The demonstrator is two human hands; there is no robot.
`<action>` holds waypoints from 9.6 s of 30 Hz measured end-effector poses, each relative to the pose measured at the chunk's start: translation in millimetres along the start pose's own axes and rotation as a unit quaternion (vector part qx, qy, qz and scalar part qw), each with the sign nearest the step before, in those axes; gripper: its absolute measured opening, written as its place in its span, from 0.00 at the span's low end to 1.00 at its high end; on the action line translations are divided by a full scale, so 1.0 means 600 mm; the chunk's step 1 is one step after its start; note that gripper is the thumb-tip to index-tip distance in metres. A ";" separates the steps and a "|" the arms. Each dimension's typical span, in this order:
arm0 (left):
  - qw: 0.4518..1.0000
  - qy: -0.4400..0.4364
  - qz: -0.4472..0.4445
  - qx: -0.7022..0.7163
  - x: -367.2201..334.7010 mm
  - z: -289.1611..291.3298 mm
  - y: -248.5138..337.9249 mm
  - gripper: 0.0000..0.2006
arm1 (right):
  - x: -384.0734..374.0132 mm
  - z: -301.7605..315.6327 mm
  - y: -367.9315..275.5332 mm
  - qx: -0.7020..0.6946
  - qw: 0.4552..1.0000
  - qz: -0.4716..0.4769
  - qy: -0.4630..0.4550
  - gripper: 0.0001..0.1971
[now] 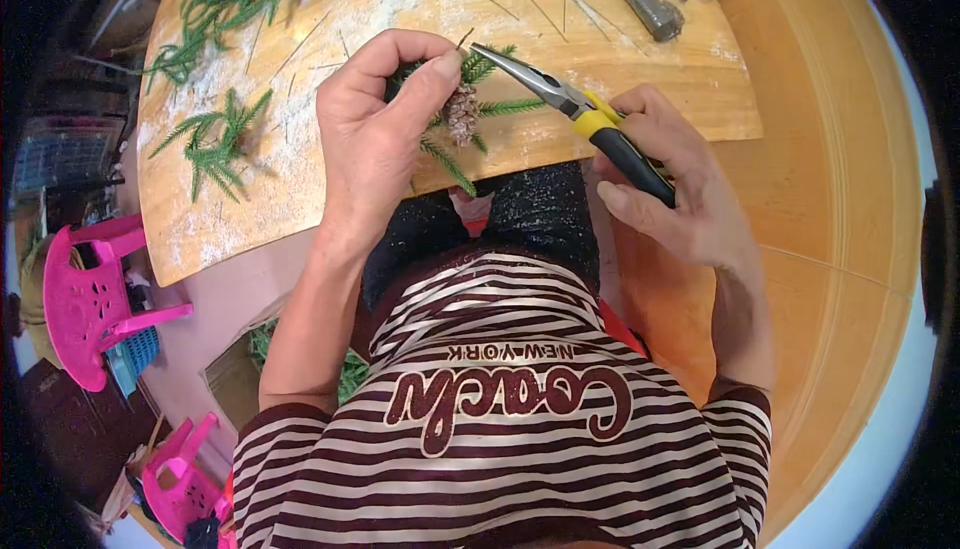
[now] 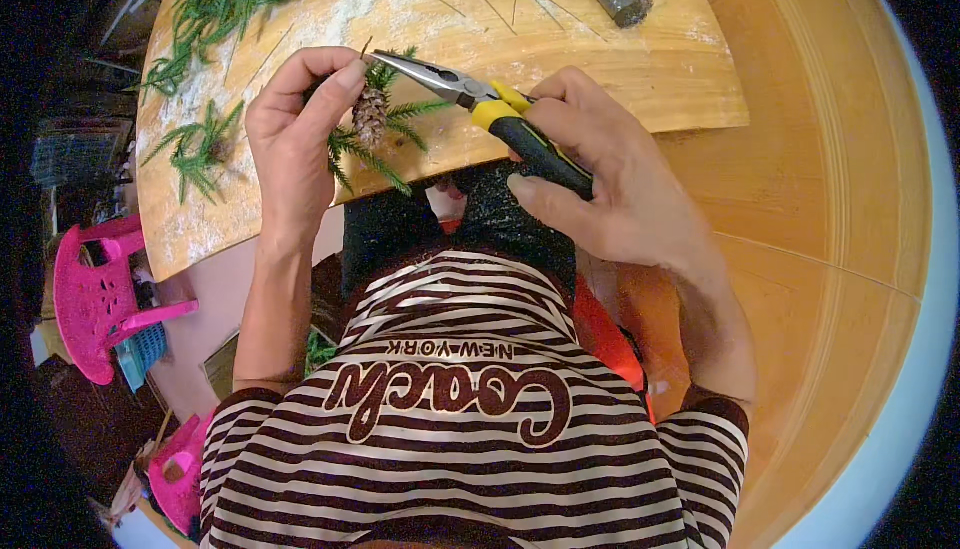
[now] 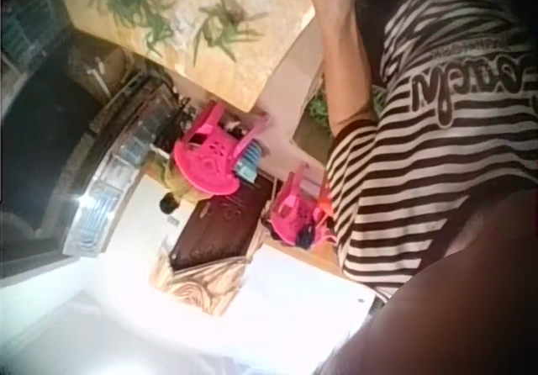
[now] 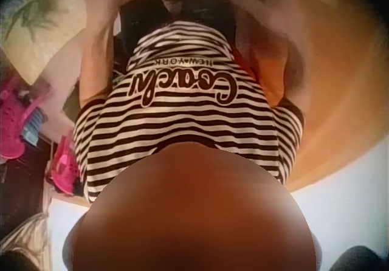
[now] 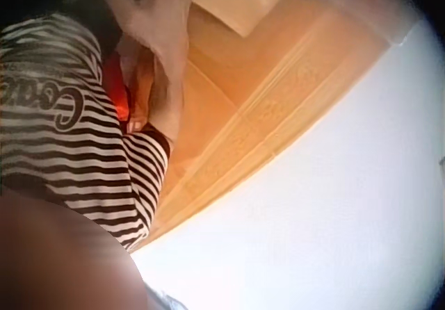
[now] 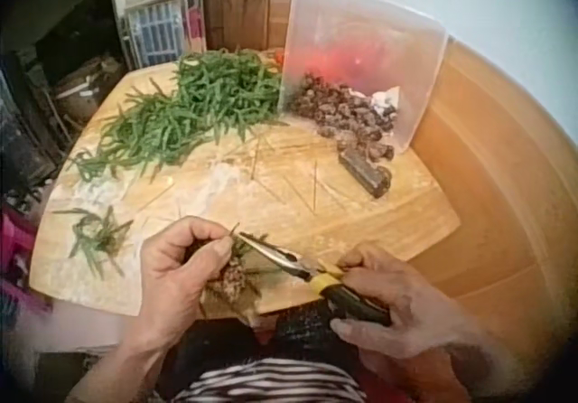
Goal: Attach small pinecones to evergreen branches using wire and pliers.
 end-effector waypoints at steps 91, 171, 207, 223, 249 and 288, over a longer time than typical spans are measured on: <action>0.996 0.038 0.054 0.059 0.019 0.026 -0.014 0.04 | -0.040 -0.030 0.013 -0.056 0.997 0.007 -0.058 0.10; 0.983 -0.162 0.058 -0.067 -0.014 -0.029 0.019 0.07 | 0.003 0.031 0.078 -0.060 0.990 0.098 -0.086 0.15; 0.976 -0.135 0.059 -0.157 -0.023 -0.050 -0.006 0.11 | 0.004 0.048 0.116 -0.041 0.993 0.081 -0.080 0.07; 0.978 -0.124 0.067 -0.156 -0.027 -0.044 0.001 0.10 | -0.004 0.057 0.119 -0.094 0.994 0.022 -0.054 0.12; 0.961 -0.273 0.028 -0.023 -0.049 -0.014 -0.008 0.09 | -0.037 0.076 0.055 0.110 0.986 0.077 -0.099 0.09; 0.983 0.020 -0.097 -0.156 0.011 0.157 0.085 0.09 | -0.049 0.050 0.015 0.005 0.998 0.046 -0.039 0.14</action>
Point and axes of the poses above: each hand's wrist, its own x-axis away from the middle knuckle, its own z-axis out of the back of the hand, y = z × x, the point moved 4 cm from there along -x, towards the middle knuckle, and after that the axes turned 8 degrees about -x, right-handed, at the moved point
